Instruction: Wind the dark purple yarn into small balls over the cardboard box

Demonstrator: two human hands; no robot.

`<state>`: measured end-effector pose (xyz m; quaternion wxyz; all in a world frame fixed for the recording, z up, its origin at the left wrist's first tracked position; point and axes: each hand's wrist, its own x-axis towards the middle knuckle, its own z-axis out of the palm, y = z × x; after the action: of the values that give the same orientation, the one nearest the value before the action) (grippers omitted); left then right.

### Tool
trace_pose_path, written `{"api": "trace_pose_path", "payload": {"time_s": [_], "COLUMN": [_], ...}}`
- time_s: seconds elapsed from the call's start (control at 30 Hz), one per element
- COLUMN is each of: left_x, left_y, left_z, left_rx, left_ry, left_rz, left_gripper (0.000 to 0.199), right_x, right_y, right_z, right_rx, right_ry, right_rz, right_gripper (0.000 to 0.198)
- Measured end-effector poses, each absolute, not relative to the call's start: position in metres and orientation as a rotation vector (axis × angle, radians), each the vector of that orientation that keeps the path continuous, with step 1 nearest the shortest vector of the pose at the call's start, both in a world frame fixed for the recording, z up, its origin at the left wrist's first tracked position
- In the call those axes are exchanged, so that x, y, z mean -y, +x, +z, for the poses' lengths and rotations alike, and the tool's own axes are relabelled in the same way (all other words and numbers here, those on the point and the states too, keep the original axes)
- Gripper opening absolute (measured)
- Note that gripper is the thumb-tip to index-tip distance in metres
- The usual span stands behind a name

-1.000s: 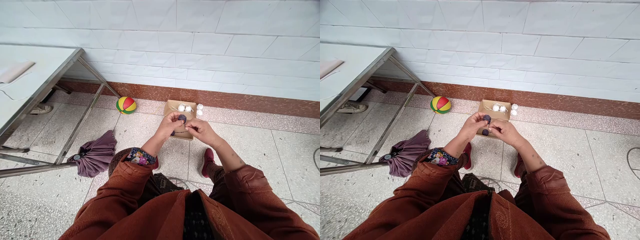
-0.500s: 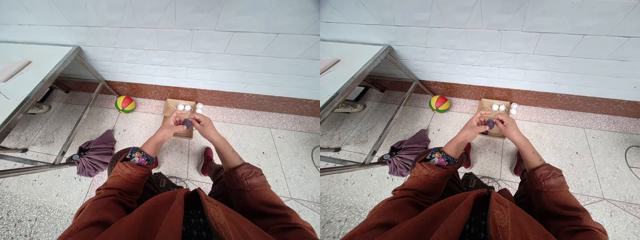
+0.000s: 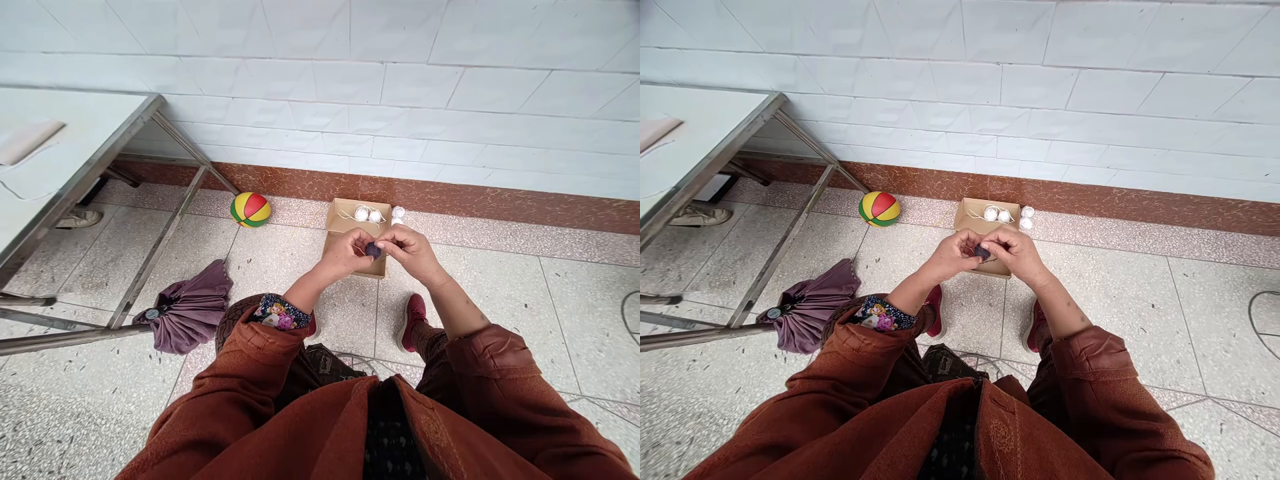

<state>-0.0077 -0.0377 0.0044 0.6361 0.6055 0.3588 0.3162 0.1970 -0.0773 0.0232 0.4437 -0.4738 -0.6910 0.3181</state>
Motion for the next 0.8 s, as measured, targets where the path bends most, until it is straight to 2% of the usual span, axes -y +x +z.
{"api": "trace_pose_path", "payload": {"time_s": [0.2,0.43,0.6,0.8], "left_x": [0.04,0.027,0.033,0.042], "left_y": [-0.009,-0.013,-0.007,-0.007], "left_z": [0.008,0.0,-0.001,0.008], "left_rx": [-0.566,-0.84,-0.954,-0.604], "left_ry": [1.164,1.109,1.365,1.37], "left_rz": [0.751,0.922,0.85,0.757], "left_gripper": [0.065,0.05,0.062,0.073], "right_x": [0.07,0.078,0.082,0.075], "right_y": [0.197,0.192,0.193,0.198], "right_z": [0.003,0.007,0.02,0.009], "right_rx": [1.642,1.845,1.801,1.606], "right_ry": [-1.391,-1.195,-1.143,-1.294], "right_rz": [0.745,0.875,0.978,0.836], "right_gripper": [0.02,0.02,0.025,0.025]}}
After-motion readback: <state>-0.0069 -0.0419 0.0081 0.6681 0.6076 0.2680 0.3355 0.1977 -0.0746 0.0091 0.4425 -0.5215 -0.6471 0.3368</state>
